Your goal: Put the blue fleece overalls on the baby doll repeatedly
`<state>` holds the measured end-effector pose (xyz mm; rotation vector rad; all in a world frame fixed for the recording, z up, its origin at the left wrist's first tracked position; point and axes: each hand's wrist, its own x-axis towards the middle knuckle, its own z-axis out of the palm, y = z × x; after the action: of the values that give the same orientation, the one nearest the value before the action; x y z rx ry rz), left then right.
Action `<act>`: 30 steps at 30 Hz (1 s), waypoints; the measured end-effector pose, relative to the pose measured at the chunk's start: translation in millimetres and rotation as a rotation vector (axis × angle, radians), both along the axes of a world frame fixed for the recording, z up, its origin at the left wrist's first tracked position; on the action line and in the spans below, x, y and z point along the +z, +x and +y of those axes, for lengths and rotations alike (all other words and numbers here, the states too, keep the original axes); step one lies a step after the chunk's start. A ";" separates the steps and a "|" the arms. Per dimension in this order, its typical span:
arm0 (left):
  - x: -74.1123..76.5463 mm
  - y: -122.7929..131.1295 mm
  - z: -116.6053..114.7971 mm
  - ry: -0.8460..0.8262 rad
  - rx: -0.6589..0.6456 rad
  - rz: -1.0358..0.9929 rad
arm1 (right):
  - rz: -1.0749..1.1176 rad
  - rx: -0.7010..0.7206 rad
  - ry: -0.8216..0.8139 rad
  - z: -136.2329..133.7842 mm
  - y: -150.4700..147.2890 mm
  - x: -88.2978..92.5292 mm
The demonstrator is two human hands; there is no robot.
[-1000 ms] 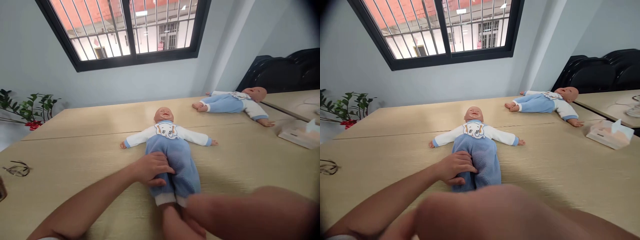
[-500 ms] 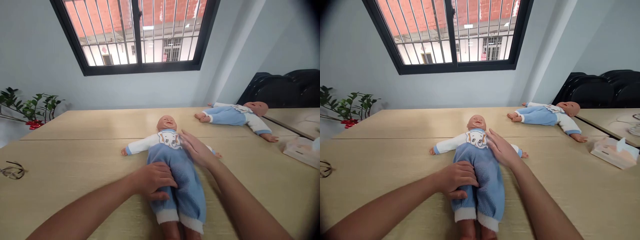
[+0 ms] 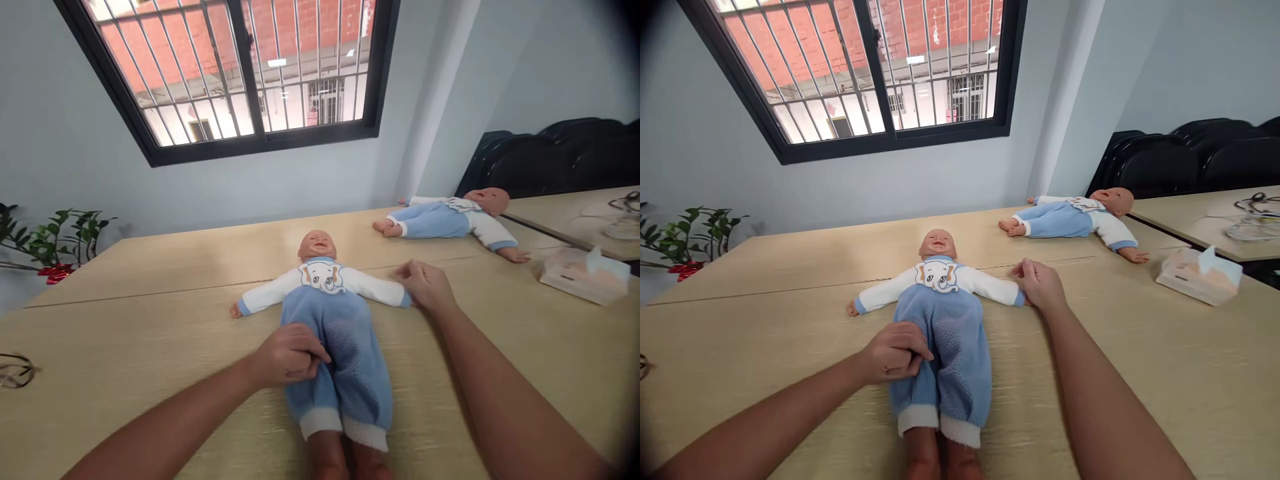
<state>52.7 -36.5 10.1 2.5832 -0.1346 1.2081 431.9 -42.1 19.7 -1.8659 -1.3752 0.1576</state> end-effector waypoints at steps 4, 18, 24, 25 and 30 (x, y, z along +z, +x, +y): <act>0.9 -1.6 0.1 -0.014 -0.007 0.068 | -0.203 0.148 -0.006 3.0 -13.6 7.9; 1.1 0.4 -4.0 -0.033 -0.005 0.121 | -0.572 0.327 -0.474 -9.9 -83.5 50.9; -1.6 -3.2 1.2 -0.047 0.025 0.304 | -0.351 0.472 -0.510 -8.6 -103.3 30.7; -2.1 -3.2 1.9 -0.043 0.025 0.317 | -0.336 0.483 -0.489 -7.5 -103.2 27.6; -3.0 -4.9 2.0 -0.045 0.045 0.306 | -0.260 0.502 -0.451 -2.8 -93.9 18.4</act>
<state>47.8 -34.5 7.0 2.7049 0.0151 0.8052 338.0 -44.9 38.0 -1.8980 -2.1140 0.5305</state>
